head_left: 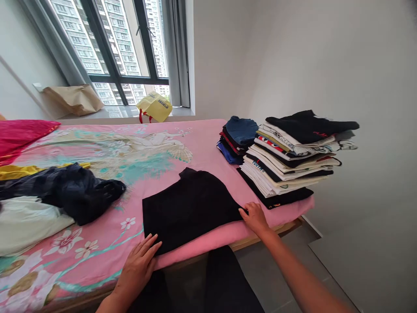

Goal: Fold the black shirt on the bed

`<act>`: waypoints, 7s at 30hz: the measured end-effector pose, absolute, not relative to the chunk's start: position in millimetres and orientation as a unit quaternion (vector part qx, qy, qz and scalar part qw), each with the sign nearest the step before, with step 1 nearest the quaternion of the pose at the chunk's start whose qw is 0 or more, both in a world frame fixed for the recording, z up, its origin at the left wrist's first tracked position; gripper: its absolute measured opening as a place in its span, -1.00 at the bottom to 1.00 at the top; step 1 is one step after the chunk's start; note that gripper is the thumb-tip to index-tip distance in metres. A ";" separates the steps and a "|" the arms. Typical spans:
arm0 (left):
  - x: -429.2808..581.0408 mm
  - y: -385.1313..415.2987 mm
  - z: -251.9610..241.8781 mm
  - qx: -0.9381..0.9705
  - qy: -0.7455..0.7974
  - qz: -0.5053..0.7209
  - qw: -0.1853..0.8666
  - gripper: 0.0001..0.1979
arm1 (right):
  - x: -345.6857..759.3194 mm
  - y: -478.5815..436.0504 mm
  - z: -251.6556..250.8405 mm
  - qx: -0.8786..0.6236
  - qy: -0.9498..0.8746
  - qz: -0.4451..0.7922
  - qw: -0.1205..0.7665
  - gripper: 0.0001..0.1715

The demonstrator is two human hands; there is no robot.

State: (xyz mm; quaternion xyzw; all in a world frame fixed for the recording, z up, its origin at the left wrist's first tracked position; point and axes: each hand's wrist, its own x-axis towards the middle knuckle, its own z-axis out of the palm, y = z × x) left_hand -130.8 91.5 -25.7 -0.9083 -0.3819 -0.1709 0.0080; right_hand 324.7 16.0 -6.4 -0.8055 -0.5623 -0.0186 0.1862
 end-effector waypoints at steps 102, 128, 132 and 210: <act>25.9 154.5 29.6 -0.879 -0.377 -0.232 -0.177 -0.41 | 241.5 90.6 38.8 -0.665 -0.724 0.060 0.173 -0.68; 52.3 143.1 -12.0 -0.880 -0.392 -0.238 -0.123 -0.68 | 286.0 184.0 -1.8 -0.741 -0.373 0.329 0.451 -0.50; 52.6 142.5 -10.2 -0.882 -0.393 -0.232 -0.121 -0.66 | 299.0 183.5 -0.2 -0.775 -0.381 0.262 0.432 -0.45; -144.2 110.9 -18.1 -0.777 -0.610 -0.148 -0.036 -0.43 | 186.4 97.7 13.5 -0.629 -0.748 0.118 0.173 -0.41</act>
